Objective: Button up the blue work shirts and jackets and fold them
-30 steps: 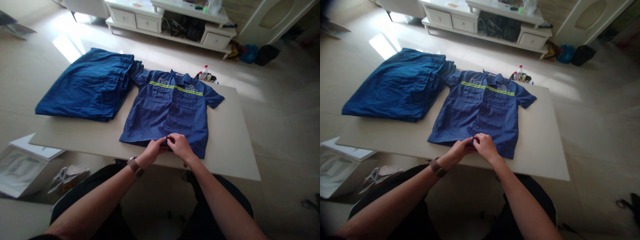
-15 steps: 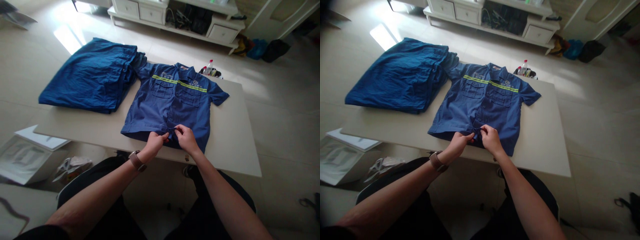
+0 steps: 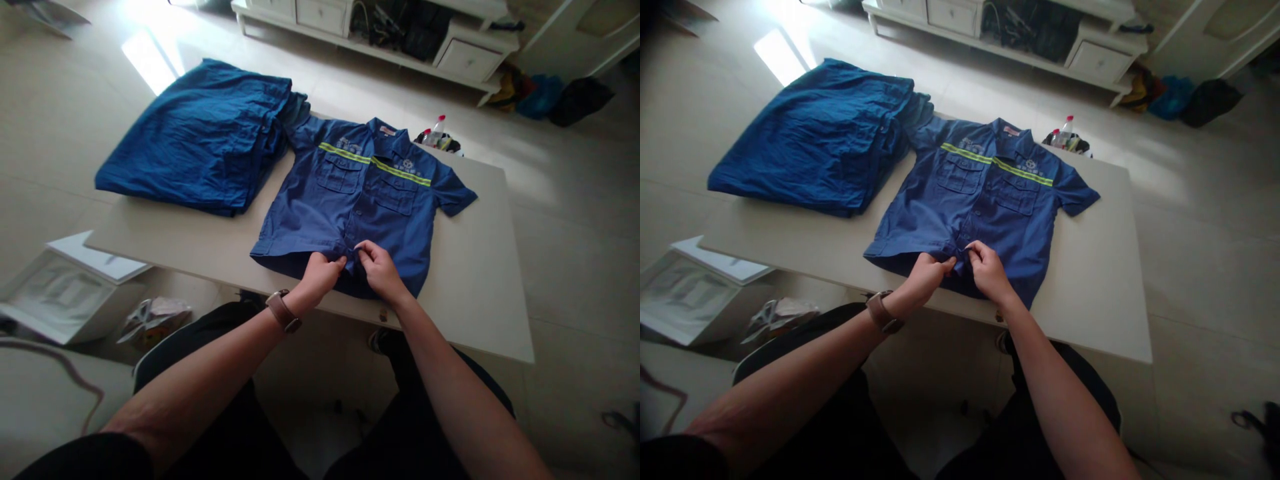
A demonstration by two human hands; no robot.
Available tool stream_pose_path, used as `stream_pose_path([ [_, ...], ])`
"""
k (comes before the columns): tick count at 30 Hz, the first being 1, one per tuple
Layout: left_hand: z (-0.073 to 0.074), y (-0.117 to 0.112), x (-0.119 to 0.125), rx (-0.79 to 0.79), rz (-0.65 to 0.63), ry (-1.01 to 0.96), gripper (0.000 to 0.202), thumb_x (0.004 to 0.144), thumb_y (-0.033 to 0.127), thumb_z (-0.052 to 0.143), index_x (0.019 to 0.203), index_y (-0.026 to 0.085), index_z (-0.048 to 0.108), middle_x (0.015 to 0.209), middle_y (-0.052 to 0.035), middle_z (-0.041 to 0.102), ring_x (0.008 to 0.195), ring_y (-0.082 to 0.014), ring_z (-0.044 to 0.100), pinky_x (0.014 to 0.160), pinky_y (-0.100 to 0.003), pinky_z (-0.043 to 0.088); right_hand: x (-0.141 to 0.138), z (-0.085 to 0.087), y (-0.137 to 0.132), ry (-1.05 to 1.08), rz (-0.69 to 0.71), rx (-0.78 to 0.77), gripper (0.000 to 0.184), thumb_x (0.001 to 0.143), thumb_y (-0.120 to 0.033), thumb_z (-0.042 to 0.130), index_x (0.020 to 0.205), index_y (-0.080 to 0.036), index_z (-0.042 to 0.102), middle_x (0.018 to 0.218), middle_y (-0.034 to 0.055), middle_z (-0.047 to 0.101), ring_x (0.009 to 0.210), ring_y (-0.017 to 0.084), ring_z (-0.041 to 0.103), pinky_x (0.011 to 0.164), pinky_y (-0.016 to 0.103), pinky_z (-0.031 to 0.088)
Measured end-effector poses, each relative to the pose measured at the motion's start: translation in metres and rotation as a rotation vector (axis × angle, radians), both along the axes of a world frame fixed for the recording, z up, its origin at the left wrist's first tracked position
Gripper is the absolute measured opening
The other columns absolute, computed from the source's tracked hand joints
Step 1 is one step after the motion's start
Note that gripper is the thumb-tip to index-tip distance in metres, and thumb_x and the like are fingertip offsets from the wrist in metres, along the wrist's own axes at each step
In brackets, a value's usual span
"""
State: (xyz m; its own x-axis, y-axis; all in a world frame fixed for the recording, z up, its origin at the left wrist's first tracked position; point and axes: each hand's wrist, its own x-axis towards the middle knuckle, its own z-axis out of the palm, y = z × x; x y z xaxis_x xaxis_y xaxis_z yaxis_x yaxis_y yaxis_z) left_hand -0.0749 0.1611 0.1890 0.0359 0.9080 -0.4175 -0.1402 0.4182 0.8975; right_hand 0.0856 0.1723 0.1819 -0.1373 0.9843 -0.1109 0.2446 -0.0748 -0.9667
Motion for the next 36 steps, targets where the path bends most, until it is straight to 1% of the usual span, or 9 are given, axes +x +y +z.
stream_pose_path([
  [3,-0.001,0.002,-0.003,0.025,0.05,0.011,0.029,0.075,0.025,0.071,0.054,0.017,0.055,0.054,0.0003,0.055,0.055,-0.0104,0.045,0.058,-0.026,0.034,-0.005,0.001,-0.002,0.034,0.025,-0.003,0.039,0.082,-0.058,0.072,0.087,-0.021,0.06,0.079,0.0,0.059,0.073,0.015,0.053,0.07,0.028,0.043],
  [6,0.0,0.004,-0.009,0.062,0.052,0.057,0.035,0.081,0.027,0.067,0.05,0.016,0.054,0.054,-0.0012,0.055,0.054,-0.0104,0.045,0.058,-0.026,0.034,-0.006,0.003,-0.004,0.006,0.072,-0.02,0.042,0.075,-0.057,0.08,0.083,-0.02,0.063,0.078,0.0006,0.061,0.073,0.016,0.054,0.07,0.029,0.044],
  [10,0.004,0.005,-0.013,0.066,0.043,0.107,0.033,0.08,0.024,0.068,0.051,0.016,0.054,0.052,-0.0003,0.053,0.052,-0.0099,0.043,0.055,-0.025,0.032,-0.005,0.007,-0.006,-0.005,0.023,-0.001,0.04,0.075,-0.057,0.077,0.078,-0.02,0.063,0.075,0.0005,0.061,0.071,0.016,0.053,0.069,0.029,0.043],
  [15,0.009,0.005,-0.007,0.129,0.069,0.138,0.023,0.078,0.022,0.069,0.059,0.016,0.058,0.056,0.0015,0.055,0.054,-0.0099,0.044,0.056,-0.024,0.033,-0.003,0.006,-0.003,0.14,0.042,-0.092,0.032,0.079,-0.051,0.07,0.082,-0.022,0.058,0.077,-0.0005,0.059,0.072,0.015,0.051,0.07,0.027,0.043],
  [20,0.017,0.009,-0.006,0.034,-0.015,0.101,0.026,0.079,0.021,0.067,0.055,0.016,0.056,0.052,-0.0008,0.053,0.048,-0.0101,0.043,0.052,-0.026,0.03,-0.007,-0.001,-0.002,0.188,-0.082,-0.061,0.03,0.077,-0.047,0.071,0.082,-0.022,0.055,0.078,-0.0008,0.058,0.072,0.015,0.05,0.069,0.026,0.042],
  [25,0.016,0.013,-0.01,0.035,-0.074,0.127,0.024,0.076,0.019,0.068,0.054,0.016,0.058,0.053,-0.0017,0.057,0.05,-0.0109,0.045,0.054,-0.027,0.033,-0.007,-0.003,0.0,0.172,-0.125,-0.041,0.034,0.074,-0.047,0.075,0.074,-0.021,0.054,0.072,-0.0026,0.053,0.067,0.013,0.047,0.067,0.026,0.04],
  [29,0.011,0.015,-0.015,0.073,-0.103,0.126,0.019,0.072,0.017,0.069,0.055,0.015,0.061,0.054,-0.0014,0.057,0.056,-0.0123,0.048,0.058,-0.026,0.036,-0.003,-0.004,0.001,0.114,-0.063,-0.049,0.041,0.07,-0.056,0.08,0.075,-0.021,0.058,0.073,-0.0014,0.058,0.069,0.014,0.051,0.067,0.026,0.042],
  [31,0.009,0.016,-0.017,0.063,-0.139,0.131,0.019,0.072,0.017,0.069,0.055,0.016,0.06,0.053,-0.0015,0.056,0.055,-0.0123,0.047,0.058,-0.026,0.036,-0.002,-0.003,0.0,0.094,-0.023,-0.037,0.043,0.071,-0.058,0.08,0.076,-0.021,0.059,0.074,-0.0003,0.06,0.07,0.015,0.053,0.067,0.027,0.043],
  [36,0.007,0.015,-0.022,-0.03,-0.184,0.154,0.017,0.07,0.018,0.071,0.057,0.016,0.061,0.056,-0.0027,0.059,0.051,-0.0115,0.045,0.053,-0.027,0.033,-0.002,0.001,-0.003,0.049,0.054,0.027,0.041,0.076,-0.056,0.075,0.072,-0.021,0.054,0.081,0.0032,0.064,0.076,0.017,0.056,0.071,0.029,0.046],
])
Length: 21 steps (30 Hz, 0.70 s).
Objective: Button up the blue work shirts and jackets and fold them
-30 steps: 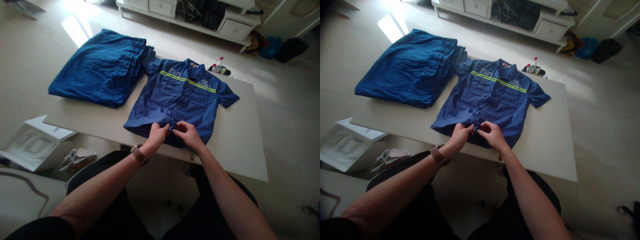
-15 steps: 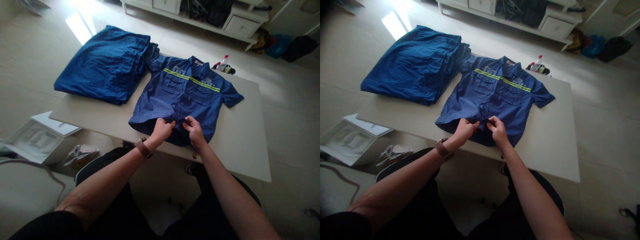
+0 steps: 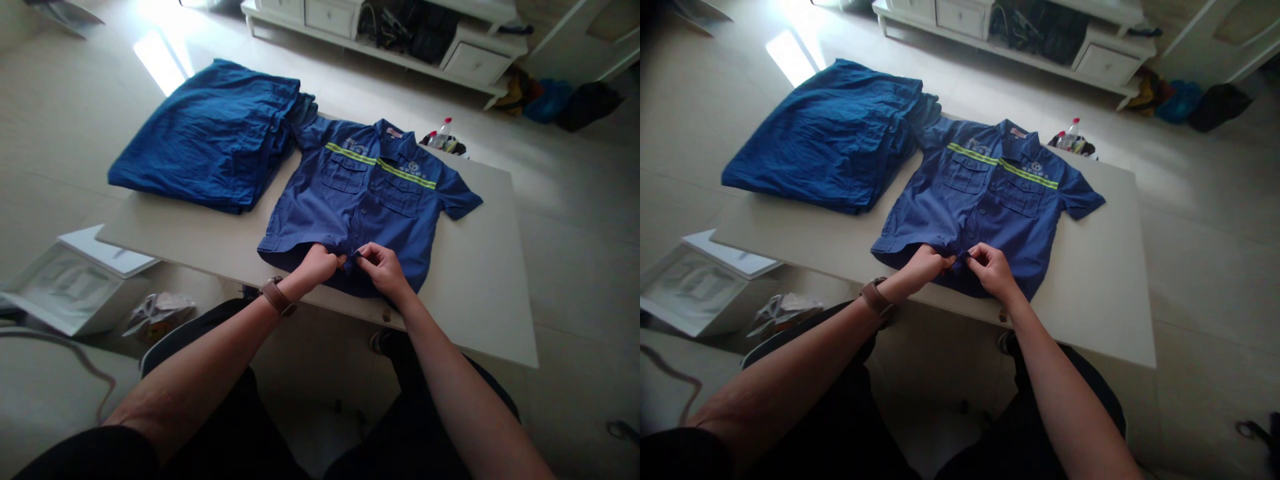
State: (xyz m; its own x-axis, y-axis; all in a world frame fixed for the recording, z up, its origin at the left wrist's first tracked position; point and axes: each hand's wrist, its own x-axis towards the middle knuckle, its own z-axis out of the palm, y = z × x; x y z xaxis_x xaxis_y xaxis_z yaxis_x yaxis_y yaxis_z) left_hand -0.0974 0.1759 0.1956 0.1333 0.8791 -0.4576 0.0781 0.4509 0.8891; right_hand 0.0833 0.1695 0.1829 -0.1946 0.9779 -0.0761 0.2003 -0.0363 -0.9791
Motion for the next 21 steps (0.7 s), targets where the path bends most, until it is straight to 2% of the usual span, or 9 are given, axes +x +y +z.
stream_pose_path([
  [5,0.003,-0.002,-0.003,-0.034,-0.02,-0.023,0.025,0.067,0.024,0.081,0.055,0.016,0.06,0.055,-0.0026,0.058,0.049,-0.0108,0.044,0.051,-0.027,0.031,-0.003,-0.004,0.0,0.009,0.005,-0.007,0.034,0.074,-0.048,0.07,0.07,-0.021,0.049,0.083,0.0031,0.064,0.079,0.017,0.056,0.075,0.03,0.046],
  [11,0.004,0.0,-0.001,-0.026,-0.016,-0.032,0.03,0.064,0.027,0.084,0.054,0.017,0.058,0.052,0.0002,0.052,0.049,-0.0096,0.039,0.052,-0.027,0.027,-0.011,-0.009,-0.002,0.028,-0.142,-0.046,0.025,0.07,-0.04,0.064,0.066,-0.022,0.048,0.071,-0.0009,0.054,0.069,0.014,0.047,0.068,0.027,0.04],
  [16,0.004,0.002,0.0,-0.02,0.033,-0.04,0.03,0.064,0.027,0.082,0.056,0.018,0.055,0.052,0.0024,0.049,0.05,-0.0096,0.037,0.053,-0.027,0.027,-0.01,0.001,-0.003,0.026,-0.08,-0.076,0.025,0.076,-0.045,0.064,0.078,-0.021,0.056,0.072,-0.0015,0.053,0.068,0.014,0.047,0.066,0.026,0.039],
  [21,0.005,0.002,-0.001,0.018,0.013,-0.088,0.029,0.061,0.024,0.084,0.054,0.018,0.057,0.052,0.0017,0.05,0.059,-0.0131,0.045,0.06,-0.027,0.036,-0.006,0.002,-0.003,-0.011,-0.04,-0.037,0.028,0.081,-0.049,0.062,0.077,-0.022,0.056,0.072,-0.0007,0.052,0.069,0.015,0.045,0.065,0.027,0.039],
])
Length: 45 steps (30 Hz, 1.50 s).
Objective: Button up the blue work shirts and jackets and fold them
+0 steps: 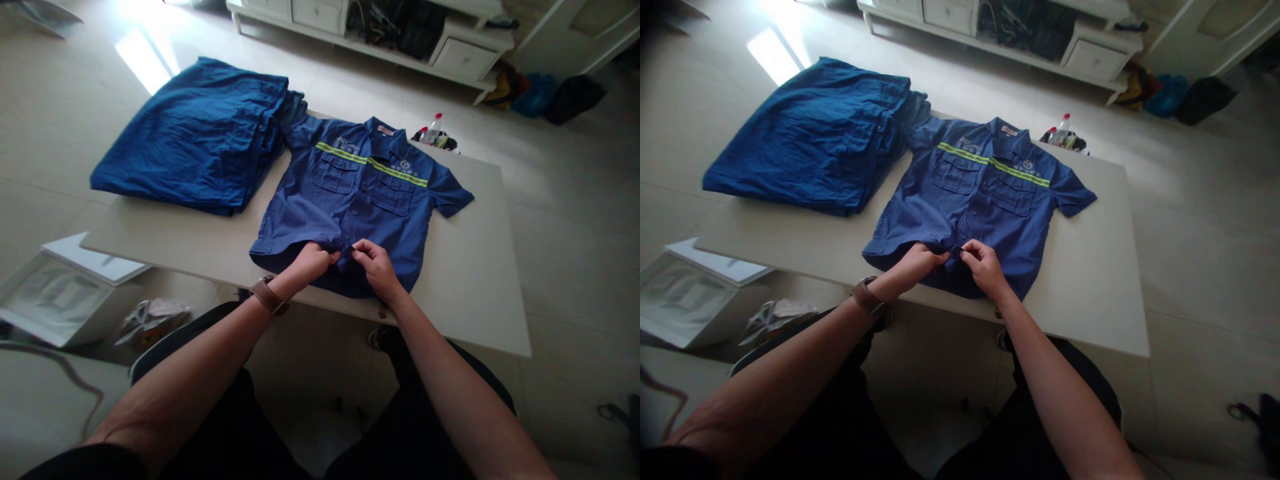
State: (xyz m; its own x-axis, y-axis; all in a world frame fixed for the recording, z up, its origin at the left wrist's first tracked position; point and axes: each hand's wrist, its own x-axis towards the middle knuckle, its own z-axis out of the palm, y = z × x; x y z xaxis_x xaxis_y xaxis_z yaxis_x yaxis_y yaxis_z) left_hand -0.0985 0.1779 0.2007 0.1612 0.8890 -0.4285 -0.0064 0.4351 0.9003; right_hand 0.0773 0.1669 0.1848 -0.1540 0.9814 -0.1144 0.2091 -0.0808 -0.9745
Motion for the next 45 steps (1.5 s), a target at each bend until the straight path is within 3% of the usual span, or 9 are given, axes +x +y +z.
stream_pose_path([
  [6,0.002,0.002,0.0,-0.023,-0.059,0.069,0.027,0.063,0.025,0.084,0.055,0.018,0.059,0.053,0.001,0.054,0.054,-0.0119,0.044,0.056,-0.027,0.036,-0.001,-0.011,0.002,0.027,-0.055,0.011,0.029,0.076,-0.047,0.062,0.068,-0.022,0.049,0.07,-0.0009,0.048,0.071,0.015,0.044,0.066,0.026,0.038],
  [13,0.004,0.003,0.002,-0.034,-0.074,0.077,0.028,0.059,0.025,0.087,0.054,0.017,0.061,0.05,0.0013,0.054,0.052,-0.0115,0.044,0.053,-0.026,0.034,-0.005,-0.017,-0.001,0.086,-0.146,-0.129,0.028,0.071,-0.044,0.064,0.065,-0.022,0.047,0.064,-0.0034,0.043,0.063,0.012,0.036,0.06,0.025,0.033],
  [19,-0.005,0.003,0.002,0.04,-0.051,0.01,0.022,0.056,0.02,0.088,0.06,0.018,0.066,0.059,-0.0033,0.063,0.078,-0.0215,0.062,0.077,-0.031,0.05,-0.005,-0.016,-0.003,0.103,-0.169,-0.195,0.035,0.069,-0.047,0.067,0.062,-0.023,0.043,0.058,-0.0048,0.041,0.058,0.011,0.034,0.056,0.025,0.029],
  [25,-0.004,0.001,0.003,0.043,-0.133,0.028,0.034,0.064,0.037,0.084,0.088,0.015,0.074,0.087,-0.0065,0.074,0.095,-0.0238,0.065,0.098,-0.039,0.049,-0.004,-0.009,-0.009,0.03,-0.226,-0.066,0.028,0.075,-0.045,0.066,0.067,-0.021,0.053,0.065,-0.0022,0.052,0.065,0.013,0.045,0.064,0.027,0.037],
  [29,-0.004,0.0,0.005,0.061,-0.151,0.031,0.037,0.064,0.044,0.084,0.083,0.015,0.072,0.085,-0.0052,0.072,0.088,-0.0206,0.064,0.09,-0.037,0.051,-0.001,-0.005,-0.012,-0.026,-0.245,0.018,0.027,0.081,-0.046,0.066,0.073,-0.021,0.056,0.072,-0.001,0.056,0.069,0.014,0.049,0.066,0.027,0.039],
  [32,-0.005,0.0,0.006,0.038,-0.166,0.075,0.035,0.066,0.047,0.083,0.076,0.016,0.07,0.079,-0.0038,0.07,0.078,-0.0177,0.061,0.081,-0.034,0.05,0.003,-0.004,-0.011,0.063,-0.176,-0.036,0.031,0.083,-0.051,0.068,0.078,-0.022,0.059,0.072,-0.0021,0.053,0.068,0.014,0.046,0.066,0.027,0.039],
  [37,-0.004,0.0,0.008,0.106,-0.173,0.108,0.032,0.069,0.045,0.081,0.074,0.017,0.067,0.076,-0.0019,0.068,0.077,-0.0163,0.059,0.075,-0.029,0.048,0.009,-0.002,-0.006,0.154,-0.077,-0.094,0.047,0.077,-0.064,0.077,0.082,-0.021,0.059,0.077,-0.0018,0.054,0.073,0.014,0.048,0.07,0.027,0.04],
  [41,-0.002,-0.002,0.009,0.093,-0.211,0.159,0.024,0.076,0.037,0.075,0.07,0.017,0.065,0.066,0.0014,0.06,0.065,-0.0127,0.051,0.065,-0.027,0.043,0.009,-0.002,-0.006,0.158,-0.11,-0.082,0.053,0.074,-0.07,0.078,0.077,-0.022,0.055,0.072,-0.0023,0.05,0.068,0.013,0.044,0.064,0.027,0.037],
  [45,0.001,-0.004,0.012,0.081,-0.233,0.189,0.022,0.079,0.033,0.071,0.068,0.016,0.063,0.063,0.0024,0.057,0.06,-0.0113,0.047,0.063,-0.027,0.04,0.006,-0.008,-0.008,0.186,-0.205,-0.057,0.049,0.075,-0.064,0.079,0.075,-0.023,0.052,0.068,-0.0031,0.048,0.064,0.012,0.041,0.059,0.026,0.034],
])
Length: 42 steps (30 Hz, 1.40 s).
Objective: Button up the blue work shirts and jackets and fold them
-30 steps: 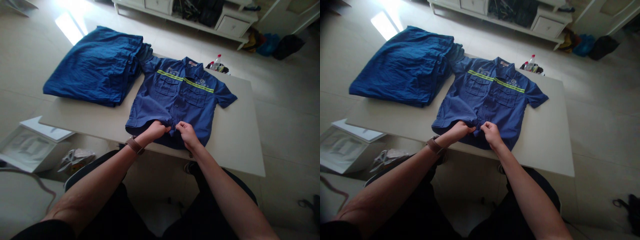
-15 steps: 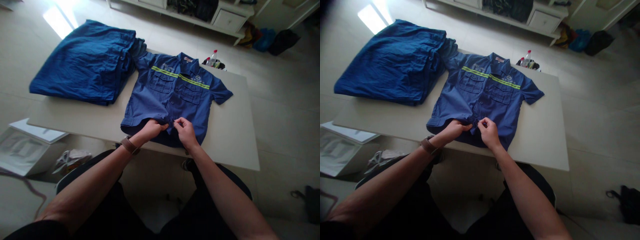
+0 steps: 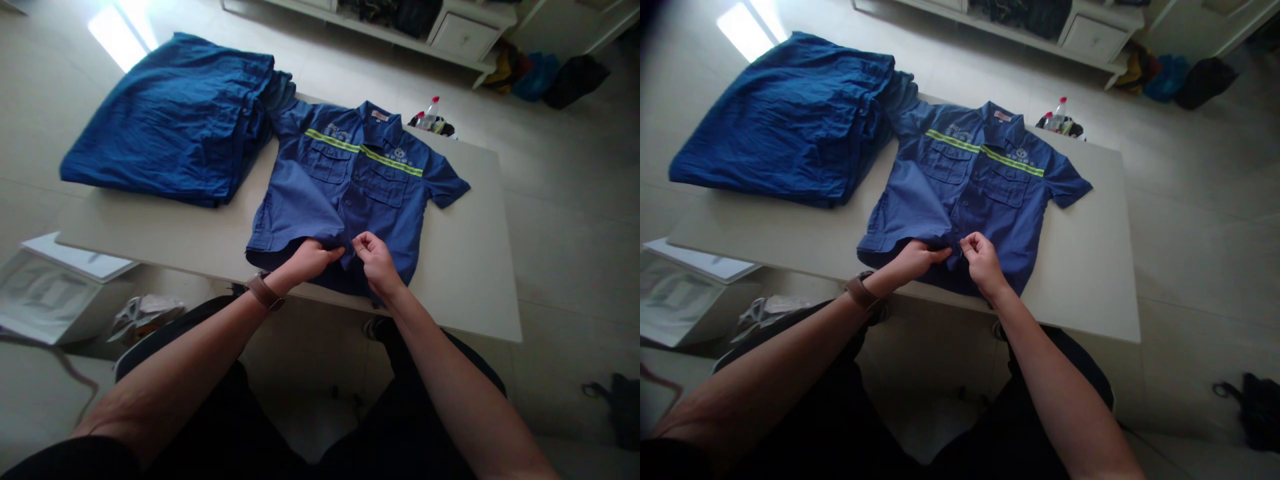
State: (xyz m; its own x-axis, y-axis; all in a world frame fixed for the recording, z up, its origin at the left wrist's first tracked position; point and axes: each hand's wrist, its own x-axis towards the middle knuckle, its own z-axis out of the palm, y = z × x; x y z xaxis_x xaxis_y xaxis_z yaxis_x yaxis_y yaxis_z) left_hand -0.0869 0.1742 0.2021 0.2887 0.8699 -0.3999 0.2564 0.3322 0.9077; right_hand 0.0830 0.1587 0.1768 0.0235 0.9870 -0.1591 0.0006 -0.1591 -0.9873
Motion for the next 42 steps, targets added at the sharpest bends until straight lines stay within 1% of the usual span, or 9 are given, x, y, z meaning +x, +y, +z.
stream_pose_path([
  [9,0.007,0.009,-0.025,-0.051,-0.195,0.296,0.034,0.084,0.039,0.066,0.057,0.018,0.063,0.062,-0.0041,0.065,0.057,-0.0153,0.055,0.06,-0.03,0.041,0.035,-0.003,0.021,0.095,-0.382,-0.051,0.028,0.072,-0.04,0.071,0.072,-0.023,0.049,0.066,-0.0048,0.053,0.064,0.013,0.05,0.063,0.025,0.042],
  [13,0.011,0.017,-0.046,-0.341,-0.583,0.325,0.035,0.074,0.048,0.078,0.057,0.018,0.071,0.066,-0.0073,0.072,0.062,-0.0199,0.066,0.059,-0.028,0.046,0.046,0.003,0.026,0.035,-0.435,0.063,0.024,0.077,-0.039,0.065,0.072,-0.023,0.047,0.079,-0.0019,0.069,0.08,0.016,0.061,0.075,0.026,0.048],
  [17,0.023,0.018,-0.051,-0.514,-0.933,-0.018,0.04,0.07,0.057,0.082,0.074,0.018,0.08,0.079,-0.0117,0.079,0.076,-0.025,0.074,0.06,-0.028,0.051,0.038,0.009,0.025,0.064,-0.376,0.057,0.024,0.08,-0.039,0.064,0.075,-0.024,0.046,0.078,-0.0018,0.07,0.079,0.017,0.063,0.074,0.027,0.049],
  [21,0.022,0.023,-0.045,-0.275,-0.713,-0.227,0.038,0.078,0.054,0.078,0.083,0.016,0.078,0.082,-0.0098,0.078,0.071,-0.018,0.071,0.058,-0.024,0.05,0.029,0.008,0.021,0.001,-0.286,0.027,0.024,0.081,-0.039,0.065,0.074,-0.024,0.047,0.067,-0.0036,0.062,0.069,0.016,0.058,0.069,0.026,0.047],
  [25,-0.002,0.028,-0.034,-0.014,-0.251,-0.076,0.021,0.079,0.035,0.078,0.081,0.015,0.071,0.069,-0.0023,0.067,0.057,-0.0111,0.06,0.053,-0.022,0.044,0.023,0.004,0.017,-0.044,-0.182,-0.05,0.025,0.079,-0.037,0.068,0.071,-0.023,0.049,0.066,-0.0035,0.056,0.065,0.014,0.05,0.065,0.025,0.043],
  [27,-0.015,0.027,-0.028,0.065,-0.132,0.023,0.018,0.077,0.03,0.077,0.085,0.015,0.07,0.069,0.0001,0.063,0.055,-0.0099,0.055,0.053,-0.023,0.042,0.021,0.005,0.014,-0.032,-0.104,-0.103,0.026,0.078,-0.039,0.069,0.07,-0.023,0.049,0.067,-0.003,0.054,0.066,0.014,0.049,0.065,0.025,0.042],
  [33,-0.022,0.008,-0.009,0.407,-0.078,0.338,0.032,0.072,0.035,0.082,0.092,0.018,0.063,0.093,-0.0032,0.065,0.083,-0.0169,0.06,0.073,-0.028,0.046,0.009,0.029,0.004,0.093,0.155,-0.191,0.025,0.075,-0.042,0.067,0.07,-0.023,0.051,0.071,-0.0001,0.061,0.07,0.015,0.053,0.07,0.028,0.046],
  [37,-0.011,-0.007,0.0,0.433,-0.074,0.493,0.031,0.078,0.041,0.078,0.091,0.02,0.059,0.096,-0.0049,0.065,0.081,-0.019,0.059,0.07,-0.03,0.043,0.005,0.042,-0.002,0.178,0.314,-0.2,0.021,0.076,-0.036,0.062,0.067,-0.023,0.048,0.063,-0.0003,0.056,0.064,0.016,0.048,0.068,0.03,0.043],
  [42,-0.014,-0.007,0.004,0.407,-0.107,0.443,0.014,0.081,0.029,0.072,0.086,0.021,0.061,0.089,-0.0034,0.07,0.08,-0.0181,0.062,0.069,-0.028,0.041,0.009,0.041,-0.005,0.186,0.384,-0.165,0.02,0.078,-0.035,0.061,0.065,-0.021,0.052,0.067,0.0011,0.054,0.066,0.015,0.046,0.067,0.029,0.039],
])
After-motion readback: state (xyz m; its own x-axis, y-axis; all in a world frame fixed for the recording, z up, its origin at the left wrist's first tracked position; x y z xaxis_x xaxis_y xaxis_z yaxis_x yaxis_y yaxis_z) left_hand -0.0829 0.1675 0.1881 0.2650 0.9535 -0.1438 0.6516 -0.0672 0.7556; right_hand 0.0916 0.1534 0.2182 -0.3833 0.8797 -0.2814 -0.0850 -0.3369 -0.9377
